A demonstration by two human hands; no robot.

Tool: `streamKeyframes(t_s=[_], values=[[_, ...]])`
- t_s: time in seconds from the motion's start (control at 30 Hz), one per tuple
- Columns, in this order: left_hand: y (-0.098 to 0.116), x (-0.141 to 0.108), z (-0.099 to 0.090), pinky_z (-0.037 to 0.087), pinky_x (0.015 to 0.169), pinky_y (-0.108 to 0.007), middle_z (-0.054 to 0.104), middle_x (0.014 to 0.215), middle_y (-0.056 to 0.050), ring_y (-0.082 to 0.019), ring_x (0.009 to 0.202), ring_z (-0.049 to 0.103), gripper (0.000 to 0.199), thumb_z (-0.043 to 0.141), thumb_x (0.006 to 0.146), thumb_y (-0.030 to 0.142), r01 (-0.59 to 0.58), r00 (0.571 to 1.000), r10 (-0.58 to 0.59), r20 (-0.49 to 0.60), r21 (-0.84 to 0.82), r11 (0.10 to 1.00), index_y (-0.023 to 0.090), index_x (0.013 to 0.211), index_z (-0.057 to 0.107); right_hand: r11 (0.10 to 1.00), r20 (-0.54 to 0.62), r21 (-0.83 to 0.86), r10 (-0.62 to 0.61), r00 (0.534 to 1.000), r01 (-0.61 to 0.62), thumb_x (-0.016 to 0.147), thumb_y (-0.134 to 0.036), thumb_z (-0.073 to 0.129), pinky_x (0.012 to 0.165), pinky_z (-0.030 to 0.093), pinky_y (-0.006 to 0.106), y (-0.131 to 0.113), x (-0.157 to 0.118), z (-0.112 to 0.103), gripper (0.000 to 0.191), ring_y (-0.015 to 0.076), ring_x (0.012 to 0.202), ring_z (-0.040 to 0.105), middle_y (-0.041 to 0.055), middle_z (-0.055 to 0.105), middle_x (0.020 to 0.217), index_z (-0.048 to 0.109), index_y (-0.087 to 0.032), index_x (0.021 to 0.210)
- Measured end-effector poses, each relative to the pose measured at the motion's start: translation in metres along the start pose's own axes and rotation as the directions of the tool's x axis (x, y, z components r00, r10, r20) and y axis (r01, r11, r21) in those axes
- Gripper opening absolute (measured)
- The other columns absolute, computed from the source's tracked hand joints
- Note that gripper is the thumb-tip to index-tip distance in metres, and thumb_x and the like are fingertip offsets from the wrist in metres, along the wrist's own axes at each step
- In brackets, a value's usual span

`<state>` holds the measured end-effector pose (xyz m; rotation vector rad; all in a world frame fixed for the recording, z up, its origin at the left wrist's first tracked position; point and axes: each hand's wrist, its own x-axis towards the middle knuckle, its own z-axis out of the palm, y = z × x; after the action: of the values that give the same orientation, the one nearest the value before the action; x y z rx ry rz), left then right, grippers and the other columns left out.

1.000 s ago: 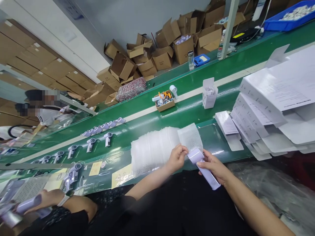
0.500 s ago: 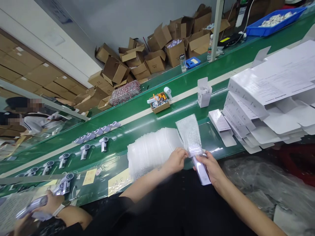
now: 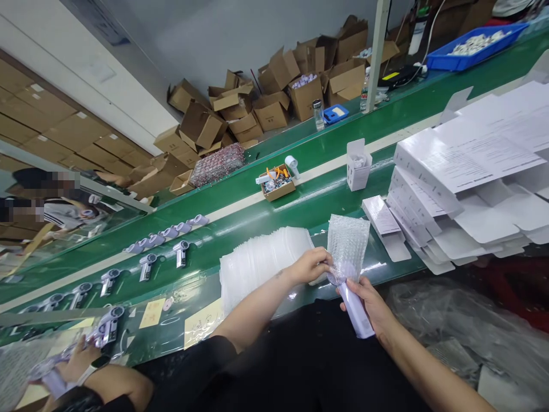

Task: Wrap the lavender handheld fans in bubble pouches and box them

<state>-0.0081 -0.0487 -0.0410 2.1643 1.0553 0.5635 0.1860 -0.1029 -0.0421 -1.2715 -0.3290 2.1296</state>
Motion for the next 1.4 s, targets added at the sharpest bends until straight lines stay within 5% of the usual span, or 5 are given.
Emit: streamKeyframes(t_s=[0.27,0.57,1.0,1.23,1.4], values=[[-0.007,-0.010,0.027,0.050,0.070,-0.031,0.056,0.084,-0.008,-0.018,0.083,0.055,0.018,0.046,0.088,0.026,0.123,0.913,-0.016,-0.407,0.238,0.963,0.016,0.095,0.059,0.990,-0.181,-0.022,-0.141,0.973,0.139,0.068,-0.033,0.076,0.050,0.056,0.025,-0.011,0.002,0.001,0.036,0.0151,0.056,0.065,-0.0004,0.070,0.074,0.048,-0.023,0.088],[-0.020,0.035,0.009,0.039,0.053,-0.022,0.056,0.072,0.000,-0.008,0.058,0.049,0.049,0.080,0.054,0.049,0.327,0.933,-0.323,0.162,-0.759,0.564,0.011,0.081,0.063,0.995,0.002,-0.051,-0.081,0.997,0.081,0.072,-0.033,0.074,0.054,0.056,0.027,-0.012,0.011,-0.004,0.040,0.0162,0.064,0.065,0.0014,0.068,0.078,0.049,-0.023,0.101],[-0.049,0.021,0.036,0.036,0.045,-0.017,0.055,0.082,0.000,-0.007,0.055,0.052,0.079,0.083,0.046,0.055,0.484,0.859,-0.184,0.478,-0.875,-0.013,0.021,0.110,0.052,0.998,0.249,-0.013,-0.062,0.966,0.067,0.076,-0.027,0.070,0.049,0.055,0.028,-0.022,0.021,-0.023,0.041,0.0189,0.076,0.063,0.0021,0.063,0.087,0.049,-0.024,0.111],[-0.039,0.013,0.055,0.037,0.044,-0.020,0.053,0.060,0.002,-0.007,0.045,0.045,0.040,0.062,0.075,0.053,0.350,0.865,-0.501,0.037,-0.759,0.549,0.014,0.085,0.059,1.000,0.249,0.014,0.013,0.968,-0.017,0.075,-0.024,0.070,0.046,0.054,0.028,-0.024,0.026,-0.028,0.039,0.0201,0.079,0.064,0.0028,0.064,0.088,0.052,-0.023,0.109],[-0.027,0.002,0.030,0.049,0.068,-0.029,0.061,0.072,-0.005,-0.015,0.072,0.058,0.019,0.046,0.086,0.024,0.248,0.862,-0.115,-0.494,0.212,0.946,0.017,0.086,0.064,0.996,0.062,-0.073,0.056,0.996,-0.051,0.075,-0.027,0.070,0.044,0.053,0.024,-0.027,0.022,-0.002,0.032,0.0156,0.058,0.064,0.0022,0.066,0.076,0.052,-0.021,0.101]])
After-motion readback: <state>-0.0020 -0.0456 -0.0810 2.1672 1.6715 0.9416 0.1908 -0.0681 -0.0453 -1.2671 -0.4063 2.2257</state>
